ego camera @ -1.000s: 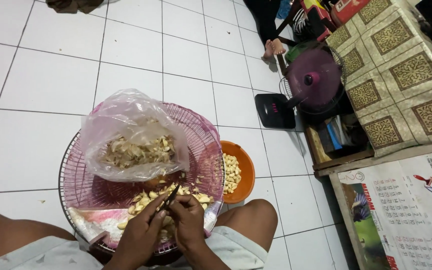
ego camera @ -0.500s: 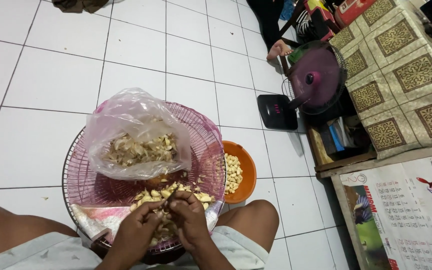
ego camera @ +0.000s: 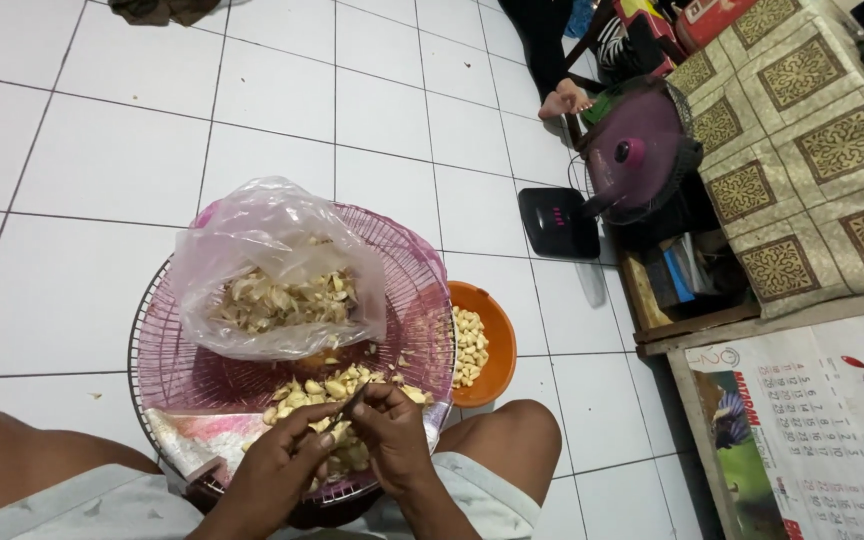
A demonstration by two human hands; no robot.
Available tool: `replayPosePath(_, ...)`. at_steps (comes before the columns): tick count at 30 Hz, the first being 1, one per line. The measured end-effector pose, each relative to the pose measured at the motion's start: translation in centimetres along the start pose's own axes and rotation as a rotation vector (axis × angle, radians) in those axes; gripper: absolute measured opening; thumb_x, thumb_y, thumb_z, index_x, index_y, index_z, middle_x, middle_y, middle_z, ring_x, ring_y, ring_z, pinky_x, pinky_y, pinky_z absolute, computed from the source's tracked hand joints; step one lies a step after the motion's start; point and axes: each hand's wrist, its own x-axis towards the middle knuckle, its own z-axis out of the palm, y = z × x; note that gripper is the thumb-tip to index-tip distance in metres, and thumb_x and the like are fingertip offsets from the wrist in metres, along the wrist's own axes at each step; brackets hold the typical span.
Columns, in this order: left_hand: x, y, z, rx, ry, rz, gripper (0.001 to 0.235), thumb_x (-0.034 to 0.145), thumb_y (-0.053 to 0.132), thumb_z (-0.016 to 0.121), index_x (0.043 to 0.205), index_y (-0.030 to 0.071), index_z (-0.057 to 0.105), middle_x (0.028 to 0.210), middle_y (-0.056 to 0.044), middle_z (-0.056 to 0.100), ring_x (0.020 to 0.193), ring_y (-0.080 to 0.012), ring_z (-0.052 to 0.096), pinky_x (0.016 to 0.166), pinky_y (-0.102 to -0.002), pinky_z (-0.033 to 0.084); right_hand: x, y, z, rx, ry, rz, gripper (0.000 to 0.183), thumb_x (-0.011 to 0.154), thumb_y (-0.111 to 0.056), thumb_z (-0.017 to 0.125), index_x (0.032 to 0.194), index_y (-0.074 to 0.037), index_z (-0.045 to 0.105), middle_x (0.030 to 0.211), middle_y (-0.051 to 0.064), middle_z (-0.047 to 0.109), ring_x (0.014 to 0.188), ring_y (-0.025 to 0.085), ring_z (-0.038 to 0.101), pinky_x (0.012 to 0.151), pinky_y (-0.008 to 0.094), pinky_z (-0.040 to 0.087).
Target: The person sits on the floor and peels garlic cloves using a small knife. They pick cloves from a plastic bag, peel them over a pink basket, and place the peeled cloves into an orange bowl.
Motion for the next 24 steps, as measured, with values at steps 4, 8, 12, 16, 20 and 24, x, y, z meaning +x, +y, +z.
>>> replayPosePath(4, 0.5, -0.5, -0.2, 0.004, 0.047, -0.018, 0.047, 0.093, 0.030, 0.060, 0.139, 0.025, 0.072, 0.068, -0.010, 0.065, 0.061, -0.0175, 0.058, 0.057, -0.030, 0.045, -0.3, -0.2, 0.5, 0.076, -0.042, 0.039, 0.025, 0.080, 0.011, 0.078, 0.099, -0.001, 0.068, 0.081, 0.011, 0.066, 0.062, 0.018, 0.063, 0.057, 0.028, 0.055)
replayPosePath(8, 0.7, -0.9, 0.0, -0.056, 0.014, 0.024, 0.046, 0.094, 0.024, 0.061, 0.138, 0.022, 0.073, 0.064, -0.011, 0.062, 0.057, -0.0169, 0.058, 0.051, -0.029, 0.047, -0.4, -0.5, 0.6, 0.061, -0.152, 0.029, 0.016, 0.083, 0.004, 0.075, 0.089, -0.006, 0.064, 0.079, 0.006, 0.062, 0.067, 0.017, 0.057, 0.064, 0.028, 0.050)
replayPosePath(12, 1.0, -1.3, 0.0, -0.052, -0.003, 0.086, 0.044, 0.092, 0.025, 0.064, 0.134, 0.019, 0.075, 0.060, -0.008, 0.062, 0.054, -0.0153, 0.056, 0.051, -0.029, 0.046, -0.3, -0.4, 0.3, 0.137, -0.201, 0.042, 0.021, 0.083, 0.003, 0.079, 0.094, -0.005, 0.063, 0.082, 0.008, 0.066, 0.069, 0.019, 0.064, 0.062, 0.030, 0.056)
replayPosePath(16, 0.8, -0.4, -0.2, 0.005, -0.005, 0.056, 0.045, 0.092, 0.027, 0.064, 0.135, 0.023, 0.076, 0.060, -0.008, 0.063, 0.055, -0.0153, 0.056, 0.056, -0.030, 0.046, -0.2, -0.4, 0.1, 0.105, -0.213, 0.028, 0.017, 0.083, 0.005, 0.074, 0.093, -0.005, 0.064, 0.094, 0.010, 0.066, 0.081, 0.020, 0.062, 0.070, 0.032, 0.055)
replayPosePath(20, 0.5, 2.0, -0.2, 0.149, 0.053, 0.009, 0.048, 0.091, 0.037, 0.056, 0.136, 0.032, 0.072, 0.097, -0.005, 0.079, 0.082, -0.0177, 0.074, 0.071, -0.032, 0.058, -0.7, -0.6, 0.5, 0.092, -0.206, 0.042, 0.019, 0.082, 0.002, 0.078, 0.095, -0.004, 0.066, 0.081, 0.010, 0.069, 0.070, 0.019, 0.065, 0.066, 0.032, 0.056)
replayPosePath(24, 2.4, 0.8, -0.8, 0.350, 0.113, 0.220, 0.049, 0.091, 0.042, 0.052, 0.138, 0.035, 0.065, 0.143, 0.003, 0.068, 0.130, -0.0175, 0.065, 0.102, -0.034, 0.053, -1.5, -0.8, 0.9, 0.081, -0.126, 0.080, 0.032, 0.078, 0.003, 0.080, 0.105, 0.000, 0.064, 0.081, 0.015, 0.071, 0.071, 0.021, 0.069, 0.066, 0.031, 0.059)
